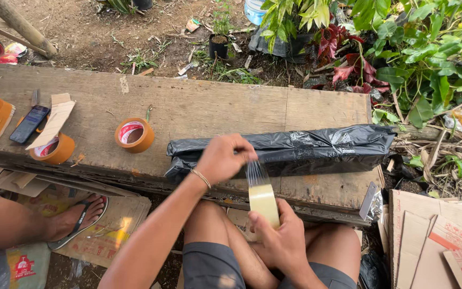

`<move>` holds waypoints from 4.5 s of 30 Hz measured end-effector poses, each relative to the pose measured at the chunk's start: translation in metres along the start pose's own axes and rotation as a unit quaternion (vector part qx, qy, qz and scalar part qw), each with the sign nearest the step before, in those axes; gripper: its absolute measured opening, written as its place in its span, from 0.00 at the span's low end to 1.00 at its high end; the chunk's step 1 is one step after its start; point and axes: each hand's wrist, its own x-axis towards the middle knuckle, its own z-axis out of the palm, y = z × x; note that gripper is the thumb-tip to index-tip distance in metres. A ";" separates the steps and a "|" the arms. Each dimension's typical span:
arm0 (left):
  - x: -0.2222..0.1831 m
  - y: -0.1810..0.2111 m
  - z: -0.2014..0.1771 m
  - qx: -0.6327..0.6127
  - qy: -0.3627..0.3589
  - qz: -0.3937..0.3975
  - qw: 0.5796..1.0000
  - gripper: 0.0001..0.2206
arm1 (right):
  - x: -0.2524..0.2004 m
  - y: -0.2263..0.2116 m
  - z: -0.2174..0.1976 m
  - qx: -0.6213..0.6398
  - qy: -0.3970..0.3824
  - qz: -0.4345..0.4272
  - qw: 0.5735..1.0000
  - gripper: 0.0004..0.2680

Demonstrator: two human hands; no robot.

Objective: The person sits on the ground and tapes a black plastic-wrapped package on a wooden board. They repeatedly pull clear tape, apply it to the package, and cut it with a utility knife.

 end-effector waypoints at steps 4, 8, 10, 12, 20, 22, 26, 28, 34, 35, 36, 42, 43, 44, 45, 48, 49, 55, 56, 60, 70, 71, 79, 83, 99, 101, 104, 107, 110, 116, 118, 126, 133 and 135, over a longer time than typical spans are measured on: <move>0.037 -0.011 -0.016 0.036 -0.045 -0.039 0.998 0.07 | 0.015 -0.007 -0.001 0.077 0.005 0.078 0.994 0.12; 0.067 -0.013 -0.013 0.034 -0.090 -0.071 0.993 0.07 | 0.021 0.004 0.001 0.090 0.031 0.094 0.991 0.16; 0.078 -0.013 -0.010 0.036 -0.083 -0.066 0.994 0.06 | 0.023 0.008 0.001 0.089 0.037 0.095 0.991 0.17; 0.084 -0.015 -0.009 0.041 -0.101 -0.042 0.993 0.07 | 0.022 0.010 0.001 0.107 0.025 0.093 0.990 0.17; 0.102 -0.040 0.007 0.029 -0.124 -0.050 0.991 0.08 | 0.003 0.017 0.011 0.143 0.121 -0.088 0.978 0.27; 0.100 -0.044 0.011 0.025 -0.121 -0.042 0.991 0.10 | 0.002 0.015 0.010 0.154 0.128 -0.108 0.974 0.27; 0.095 -0.048 0.013 0.049 -0.131 -0.074 0.987 0.31 | -0.002 0.009 0.006 0.132 0.129 -0.093 0.978 0.27; 0.095 -0.048 0.011 0.045 -0.142 -0.086 0.985 0.32 | -0.003 0.005 0.006 0.126 0.139 -0.066 0.980 0.28; 0.087 -0.044 0.013 0.041 -0.124 -0.092 0.987 0.32 | -0.005 0.006 0.004 0.128 0.127 -0.080 0.980 0.28; 0.086 -0.043 0.014 0.049 -0.125 -0.095 0.986 0.31 | -0.004 0.006 0.003 0.128 0.127 -0.084 0.980 0.29; 0.084 -0.042 0.016 0.058 -0.127 -0.100 0.985 0.29 | -0.004 0.007 0.002 0.128 0.127 -0.087 0.980 0.29; 0.079 -0.041 0.019 0.086 -0.120 -0.080 0.986 0.26 | -0.006 0.012 0.003 0.148 0.134 -0.088 0.976 0.31; 0.080 -0.040 0.020 0.089 -0.120 -0.081 0.985 0.26 | -0.006 0.012 0.003 0.141 0.132 -0.084 0.978 0.31; 0.081 -0.040 0.020 0.085 -0.127 -0.093 0.984 0.27 | -0.005 0.012 0.002 0.134 0.131 -0.081 0.979 0.31; 0.081 -0.040 0.020 0.081 -0.133 -0.104 0.982 0.28 | -0.004 0.011 0.002 0.127 0.130 -0.077 0.980 0.32; 0.078 -0.042 0.021 0.149 -0.106 -0.091 0.979 0.33 | -0.004 0.009 0.001 0.121 0.121 -0.076 0.982 0.33; 0.078 -0.043 0.021 0.184 -0.089 -0.077 0.976 0.35 | -0.004 0.007 0.001 0.124 0.120 -0.072 0.982 0.33; 0.082 -0.051 0.027 0.161 -0.025 -0.086 0.983 0.34 | -0.002 -0.005 0.003 0.144 0.099 -0.073 0.982 0.34; 0.082 -0.051 0.029 0.157 -0.027 -0.081 0.984 0.34 | -0.003 -0.007 0.003 0.145 0.095 -0.075 0.982 0.34; 0.085 -0.051 0.041 0.186 -0.103 -0.073 0.974 0.37 | -0.006 -0.011 0.004 0.154 0.103 -0.058 0.981 0.35; 0.049 -0.052 0.033 0.193 0.278 0.123 0.933 0.17 | -0.009 -0.020 0.004 0.186 0.079 -0.047 0.978 0.34; 0.030 -0.052 0.032 0.186 0.292 0.163 0.924 0.13 | -0.008 -0.022 0.004 0.185 0.077 -0.055 0.978 0.34; -0.069 -0.074 0.046 0.296 0.135 0.411 0.852 0.11 | -0.006 -0.037 0.003 0.179 0.050 -0.076 0.980 0.33; -0.069 -0.082 0.072 0.331 -0.004 0.432 0.839 0.14 | -0.006 -0.041 0.003 0.173 0.038 -0.087 0.980 0.32; -0.019 -0.047 0.091 0.374 0.017 0.369 0.850 0.25 | -0.006 -0.042 0.002 0.174 0.047 -0.074 0.981 0.32; -0.015 -0.044 0.082 0.353 0.025 0.366 0.861 0.24 | -0.006 -0.042 0.002 0.173 0.047 -0.072 0.981 0.32; -0.010 -0.040 0.069 0.369 0.033 0.383 0.846 0.22 | -0.006 -0.042 0.001 0.167 0.051 -0.070 0.982 0.32; -0.007 -0.042 0.053 0.364 0.013 0.398 0.842 0.21 | -0.009 -0.040 -0.001 0.171 0.057 -0.068 0.981 0.32; -0.003 -0.052 0.033 0.374 -0.025 0.409 0.832 0.21 | -0.010 -0.038 -0.001 0.172 0.061 -0.060 0.981 0.32; -0.008 -0.070 0.010 0.309 0.007 0.427 0.850 0.16 | -0.013 -0.033 -0.001 0.169 0.067 -0.063 0.981 0.32; -0.009 -0.075 0.008 0.267 0.034 0.425 0.864 0.16 | -0.014 -0.030 -0.001 0.164 0.067 -0.067 0.982 0.32; -0.016 -0.079 0.007 0.263 0.128 0.421 0.859 0.14 | -0.016 -0.018 -0.001 0.155 0.080 -0.049 0.983 0.31; -0.020 -0.079 0.004 0.275 0.159 0.395 0.862 0.18 | -0.021 -0.010 0.002 0.149 0.085 -0.021 0.985 0.31; -0.020 -0.081 0.006 0.274 0.160 0.379 0.869 0.19 | -0.023 -0.007 0.002 0.135 0.092 0.006 0.987 0.31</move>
